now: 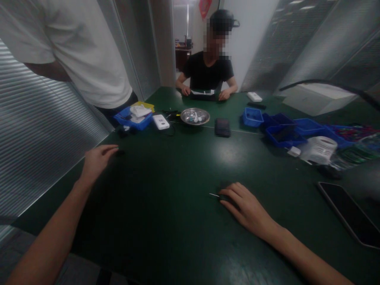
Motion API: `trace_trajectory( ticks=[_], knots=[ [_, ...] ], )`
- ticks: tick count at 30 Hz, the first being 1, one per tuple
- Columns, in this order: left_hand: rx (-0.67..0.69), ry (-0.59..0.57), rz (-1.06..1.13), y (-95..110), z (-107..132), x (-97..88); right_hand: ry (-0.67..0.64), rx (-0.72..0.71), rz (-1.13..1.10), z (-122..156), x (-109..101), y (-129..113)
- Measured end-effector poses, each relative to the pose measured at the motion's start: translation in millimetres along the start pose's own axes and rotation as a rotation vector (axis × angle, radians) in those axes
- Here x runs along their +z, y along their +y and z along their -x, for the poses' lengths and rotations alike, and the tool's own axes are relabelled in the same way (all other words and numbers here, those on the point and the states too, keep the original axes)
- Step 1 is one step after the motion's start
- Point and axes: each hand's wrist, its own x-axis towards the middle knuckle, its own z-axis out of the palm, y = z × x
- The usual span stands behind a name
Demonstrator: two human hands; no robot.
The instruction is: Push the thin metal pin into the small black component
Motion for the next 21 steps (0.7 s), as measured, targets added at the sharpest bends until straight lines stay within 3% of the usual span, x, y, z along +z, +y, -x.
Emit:
trace_trajectory(
  ticks=[7,17,21],
  knots=[
    [0.070,0.001,-0.002,-5,0,14.5,-0.002,0.001,-0.010,0,-1,2],
    [-0.245,-0.068,0.176,-10,1,20.7,0.017,-0.027,0.023,1,0,5],
    [-0.266,-0.101,0.274,-15,-7,22.0,-0.015,-0.014,0.021,2,-3,1]
  ],
)
